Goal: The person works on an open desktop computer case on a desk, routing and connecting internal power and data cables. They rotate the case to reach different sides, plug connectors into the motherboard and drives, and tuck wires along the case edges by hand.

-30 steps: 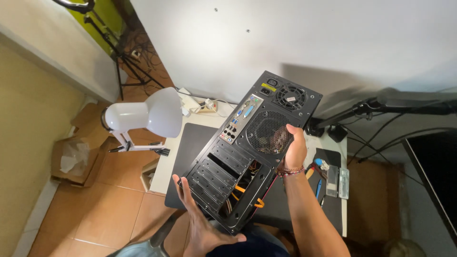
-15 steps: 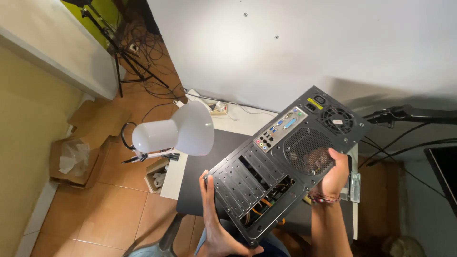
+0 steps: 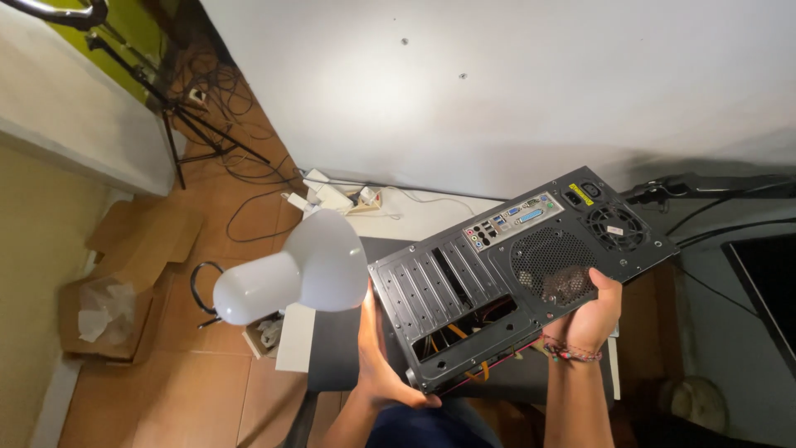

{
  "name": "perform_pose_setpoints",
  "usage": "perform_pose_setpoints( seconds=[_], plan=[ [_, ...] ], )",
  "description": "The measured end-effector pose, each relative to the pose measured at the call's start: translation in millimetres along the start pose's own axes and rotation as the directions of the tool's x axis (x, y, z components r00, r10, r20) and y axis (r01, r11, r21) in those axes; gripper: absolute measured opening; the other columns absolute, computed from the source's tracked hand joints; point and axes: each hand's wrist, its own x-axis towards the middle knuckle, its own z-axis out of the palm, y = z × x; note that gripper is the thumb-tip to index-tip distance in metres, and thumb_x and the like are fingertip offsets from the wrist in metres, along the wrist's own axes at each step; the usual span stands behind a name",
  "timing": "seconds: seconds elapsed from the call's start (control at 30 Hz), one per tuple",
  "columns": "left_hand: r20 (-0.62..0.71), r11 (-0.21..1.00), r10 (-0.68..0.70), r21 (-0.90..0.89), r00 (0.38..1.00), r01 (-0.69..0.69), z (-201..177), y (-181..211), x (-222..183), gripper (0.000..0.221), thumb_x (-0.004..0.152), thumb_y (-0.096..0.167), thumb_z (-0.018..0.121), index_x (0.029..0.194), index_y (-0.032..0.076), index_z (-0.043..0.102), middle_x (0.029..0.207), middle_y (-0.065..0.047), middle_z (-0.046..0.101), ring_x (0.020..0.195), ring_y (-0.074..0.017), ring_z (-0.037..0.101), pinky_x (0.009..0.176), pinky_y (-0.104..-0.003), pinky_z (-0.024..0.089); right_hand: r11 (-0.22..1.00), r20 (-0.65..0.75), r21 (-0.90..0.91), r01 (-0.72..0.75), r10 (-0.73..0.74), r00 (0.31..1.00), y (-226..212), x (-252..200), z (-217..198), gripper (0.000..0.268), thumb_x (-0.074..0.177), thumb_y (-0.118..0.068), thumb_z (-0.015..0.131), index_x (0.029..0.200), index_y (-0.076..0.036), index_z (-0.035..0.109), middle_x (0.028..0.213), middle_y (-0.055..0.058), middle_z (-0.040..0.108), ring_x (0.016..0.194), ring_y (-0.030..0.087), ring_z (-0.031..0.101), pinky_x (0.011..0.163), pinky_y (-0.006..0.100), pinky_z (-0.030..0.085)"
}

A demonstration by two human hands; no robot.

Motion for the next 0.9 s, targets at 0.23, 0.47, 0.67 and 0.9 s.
perform_pose_setpoints(
  seconds=[0.23,0.47,0.67,0.9],
  plan=[
    [-0.126,0.997,0.076,-0.005,0.989,-0.077,17,-15,9,0.152,0.055,0.06,0.089,0.157,-0.012,0.004,0.171,-0.016,0.007,0.157,-0.0244,0.024,0.126,-0.037,0.021,0.995,-0.093,0.091,0.047,-0.039,0.995,10,11,-4,0.024,0.1,-0.025,0.056,0.087,-0.004,0.06,0.085,0.009,0.063,0.078,0.023,0.062,0.071,0.037,0.053],
    [-0.101,0.987,-0.093,0.119,0.991,0.104,37,-21,-4,0.117,0.067,-0.008,0.063,0.162,-0.002,-0.005,0.165,-0.022,0.028,0.151,-0.0343,0.035,0.124,-0.043,0.023,0.998,-0.2,0.064,0.026,-0.013,0.98,9,16,6,0.029,0.095,-0.029,0.055,0.084,-0.003,0.062,0.081,0.011,0.065,0.072,0.025,0.063,0.067,0.036,0.053],
    [-0.066,0.895,0.034,0.447,0.997,-0.001,35,-19,38,0.114,0.059,-0.013,0.058,0.159,-0.007,0.005,0.167,-0.029,0.016,0.156,-0.039,0.02,0.123,-0.041,0.02,0.983,-0.188,0.183,0.033,0.002,0.982,4,36,10,0.024,0.094,-0.026,0.057,0.09,-0.004,0.063,0.086,0.009,0.067,0.077,0.026,0.066,0.072,0.04,0.056],
    [0.037,0.905,0.054,0.421,0.998,-0.065,26,-29,95,0.111,0.063,-0.016,0.053,0.163,-0.005,0.007,0.17,-0.029,0.022,0.158,-0.039,0.026,0.124,-0.04,0.026,0.988,-0.239,0.149,-0.031,0.067,0.969,-18,35,71,0.027,0.085,-0.033,0.054,0.09,-0.009,0.067,0.086,0.006,0.069,0.073,0.026,0.066,0.058,0.042,0.048]
  ],
)
